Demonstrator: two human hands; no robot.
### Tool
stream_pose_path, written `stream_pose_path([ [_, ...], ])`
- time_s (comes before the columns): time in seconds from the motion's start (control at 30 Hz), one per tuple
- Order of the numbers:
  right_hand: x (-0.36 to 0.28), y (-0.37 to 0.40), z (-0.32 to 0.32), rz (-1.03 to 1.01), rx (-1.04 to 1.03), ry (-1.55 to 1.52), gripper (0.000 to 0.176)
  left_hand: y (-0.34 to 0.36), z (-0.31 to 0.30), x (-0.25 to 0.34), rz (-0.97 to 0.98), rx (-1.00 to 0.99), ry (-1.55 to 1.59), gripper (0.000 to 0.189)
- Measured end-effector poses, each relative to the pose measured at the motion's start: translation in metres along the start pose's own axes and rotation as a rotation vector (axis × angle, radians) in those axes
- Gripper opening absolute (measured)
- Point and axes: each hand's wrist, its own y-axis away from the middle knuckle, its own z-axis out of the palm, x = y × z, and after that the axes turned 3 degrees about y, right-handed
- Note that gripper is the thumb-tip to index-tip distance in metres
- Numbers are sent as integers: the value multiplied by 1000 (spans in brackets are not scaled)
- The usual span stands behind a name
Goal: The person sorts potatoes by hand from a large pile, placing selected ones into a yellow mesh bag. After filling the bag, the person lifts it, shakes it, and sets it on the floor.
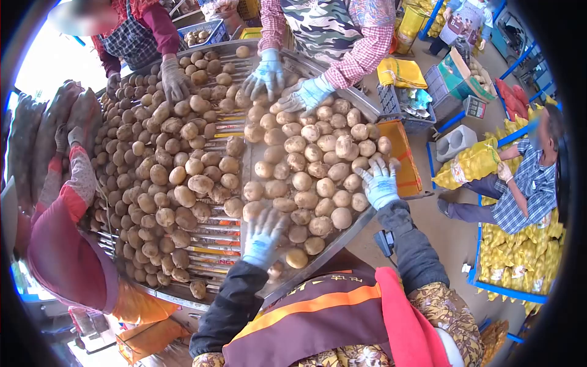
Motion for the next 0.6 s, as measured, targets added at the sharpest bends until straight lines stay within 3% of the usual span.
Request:
stream_pose_path([
  [0.1,-28,-3,-14,51,171,-175,43,55,-4,-23,-207,52,-108,118],
  [0.13,-45,-6,-11,-70,260,-247,47,67,3,-28,-215,50,-111,118],
  [0.23,-65,-13,6,-221,40,-107,56,83,17,-35,-387,-103,-35,125],
  [0.27,-55,-19,1,-213,-39,-36,56,79,18,-34,-355,-85,39,122],
  [0.3,-38,-29,33,-182,59,79,57,71,21,-31,-323,-66,115,120],
  [0.37,4,-44,39,-41,-36,75,57,51,9,-18,-376,-55,191,109],
  [0.5,22,-40,-2,-28,-75,39,58,48,26,-27,-315,51,225,90],
  [0.57,3,-34,5,-48,174,19,57,52,21,-24,-289,-9,273,77],
  [0.6,-23,-26,-8,-38,202,-106,55,53,15,-19,-305,-33,230,78],
])
